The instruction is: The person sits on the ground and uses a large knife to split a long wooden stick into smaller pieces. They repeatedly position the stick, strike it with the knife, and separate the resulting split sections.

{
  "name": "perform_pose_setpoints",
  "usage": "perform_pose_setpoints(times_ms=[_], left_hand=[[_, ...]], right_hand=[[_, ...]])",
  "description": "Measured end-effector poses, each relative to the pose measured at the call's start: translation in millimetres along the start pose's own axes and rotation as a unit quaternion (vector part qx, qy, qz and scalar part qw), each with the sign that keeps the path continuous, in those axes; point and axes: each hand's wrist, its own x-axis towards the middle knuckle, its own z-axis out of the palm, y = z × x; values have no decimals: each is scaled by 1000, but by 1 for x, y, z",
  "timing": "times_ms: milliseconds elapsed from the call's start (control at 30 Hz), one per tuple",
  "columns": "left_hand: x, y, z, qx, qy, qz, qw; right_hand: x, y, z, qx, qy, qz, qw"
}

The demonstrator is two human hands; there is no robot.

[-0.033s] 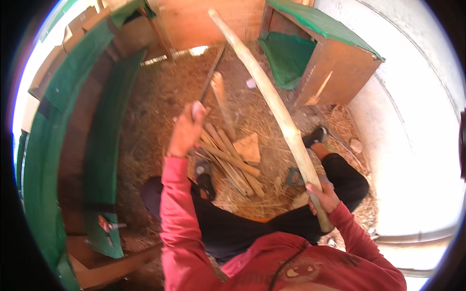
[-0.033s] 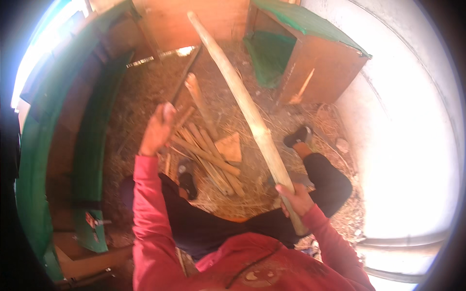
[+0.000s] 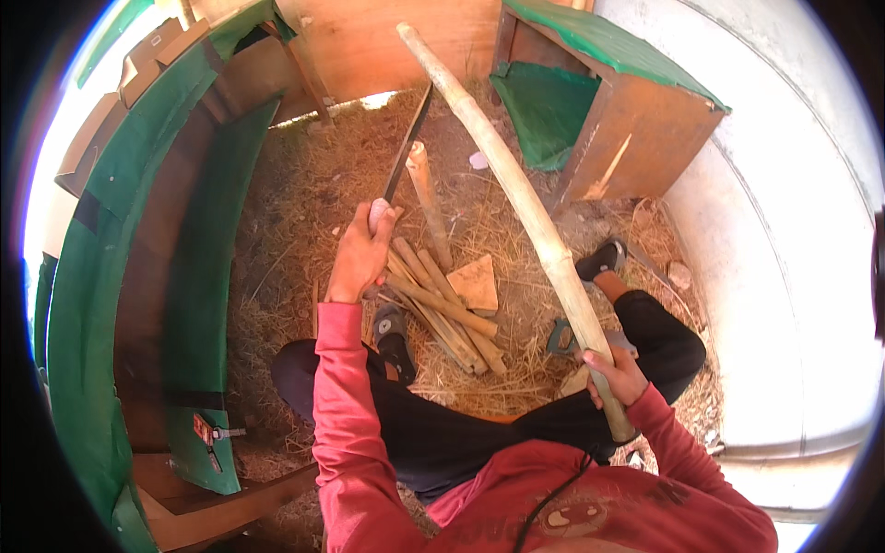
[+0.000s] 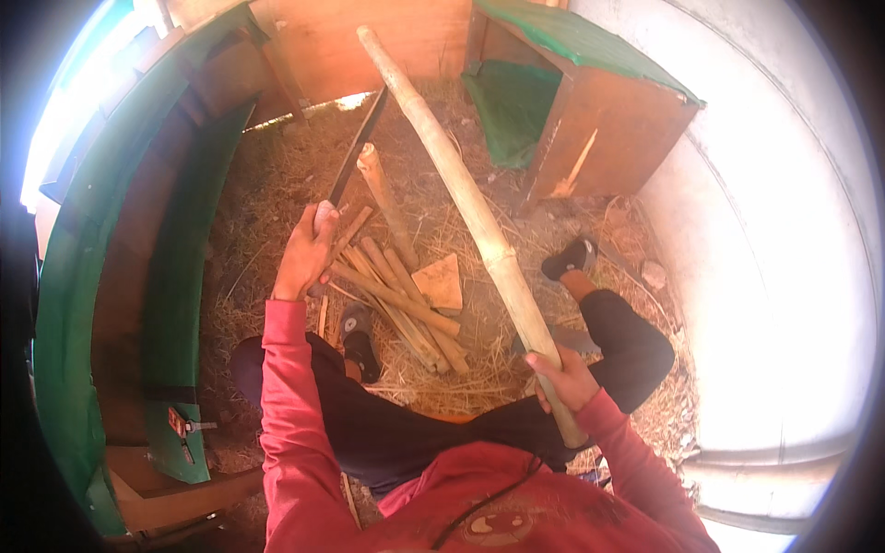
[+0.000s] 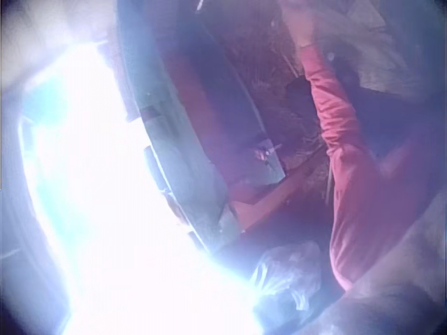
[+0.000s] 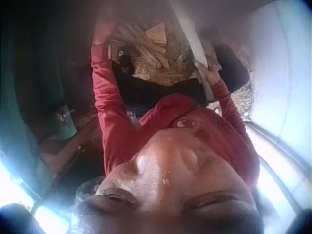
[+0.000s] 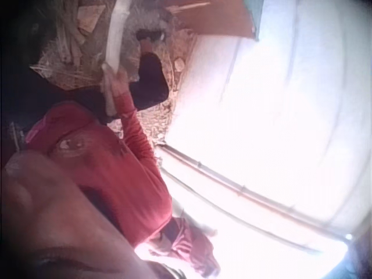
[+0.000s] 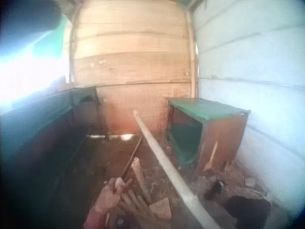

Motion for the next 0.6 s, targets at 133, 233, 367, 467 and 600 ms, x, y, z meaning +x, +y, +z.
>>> perform_pose_setpoints(times_ms=[133,233,367,467,600], left_hand=[[-5,52,-14,-76,-100,-135,983],[-7,47,-5,-54,-80,-133,986],[-5,39,-16,34,12,-39,999],[11,46,-23,38,-10,-33,999],[1,68,-29,17,-64,-137,988]], right_hand=[[12,7,-6,19,-17,-56,998],[37,24,-21,9,-29,-35,999],[40,37,-10,-3,-9,-61,998],[35,-4,-27,-83,95,-223,966],[12,-140,-39,208,238,-436,842]])
